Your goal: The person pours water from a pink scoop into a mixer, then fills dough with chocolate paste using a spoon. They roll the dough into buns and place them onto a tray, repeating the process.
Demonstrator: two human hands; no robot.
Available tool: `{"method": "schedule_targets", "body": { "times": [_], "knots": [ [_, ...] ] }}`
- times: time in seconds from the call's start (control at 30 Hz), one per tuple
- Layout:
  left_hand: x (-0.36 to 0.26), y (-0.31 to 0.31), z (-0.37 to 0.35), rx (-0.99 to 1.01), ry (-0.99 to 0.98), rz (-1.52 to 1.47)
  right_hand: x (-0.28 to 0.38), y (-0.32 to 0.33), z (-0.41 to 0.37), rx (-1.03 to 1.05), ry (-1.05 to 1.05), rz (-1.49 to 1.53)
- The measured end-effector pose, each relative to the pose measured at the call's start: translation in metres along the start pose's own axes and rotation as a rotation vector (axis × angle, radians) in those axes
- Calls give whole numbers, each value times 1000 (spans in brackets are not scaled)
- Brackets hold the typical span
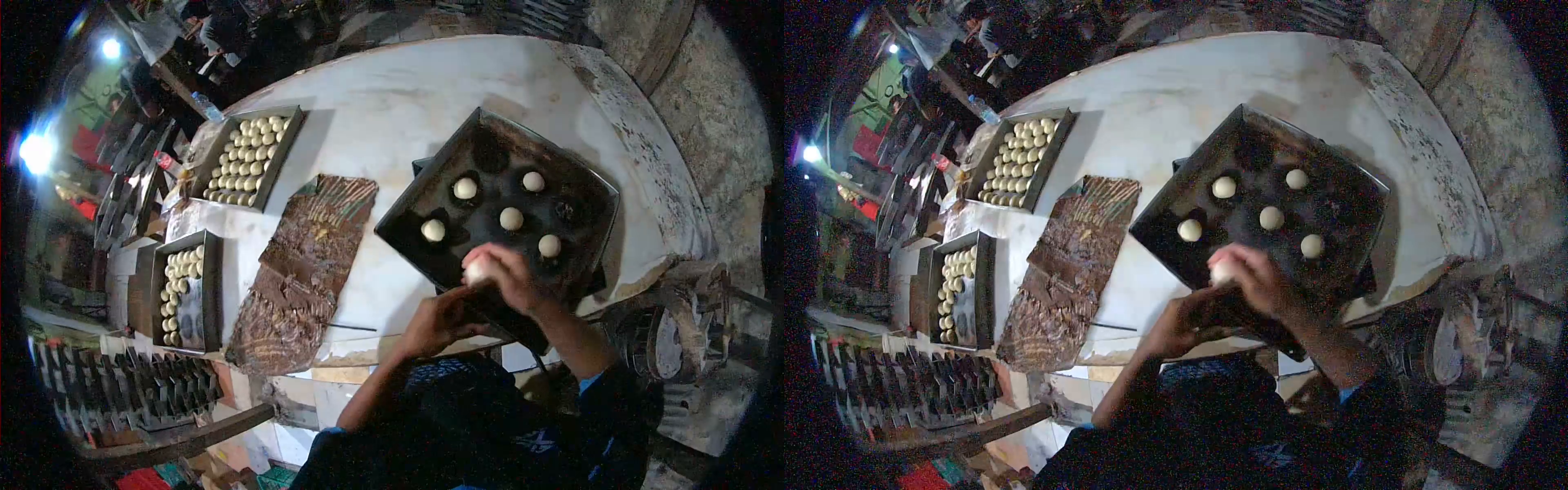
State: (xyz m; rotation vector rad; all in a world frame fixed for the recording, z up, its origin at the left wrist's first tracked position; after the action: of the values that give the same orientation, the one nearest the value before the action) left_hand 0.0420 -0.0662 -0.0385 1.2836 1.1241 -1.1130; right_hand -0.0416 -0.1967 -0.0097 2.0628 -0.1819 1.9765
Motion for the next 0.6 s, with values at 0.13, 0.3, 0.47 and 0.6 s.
{"method": "schedule_targets", "body": {
  "times": [0.13,0.3,0.47,0.6],
  "knots": [
    [16,47,-35,-76,287,165,-44,82,53,-91,23,364],
    [18,98,-121,-504,289,-29,-56,174,146,-411,125,-905],
    [47,131,-238,-955,240,-113,-109,169,154,-102,-305,-1080],
    [87,157,-317,-1090,312,-5,-79,178,156,-198,41,-1196]
  ]
}}
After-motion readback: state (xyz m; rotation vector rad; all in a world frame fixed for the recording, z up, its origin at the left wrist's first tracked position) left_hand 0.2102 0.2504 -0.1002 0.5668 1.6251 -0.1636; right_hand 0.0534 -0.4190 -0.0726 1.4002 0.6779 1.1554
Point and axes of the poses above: each hand's wrist, its own z-axis towards the middle knuckle, its own y-axis out of the back of the hand, x = y × z, the point moved 5 cm from there along z, towards the middle knuckle, and after that the axes turned 13 degrees about x, right-handed, at the moved point
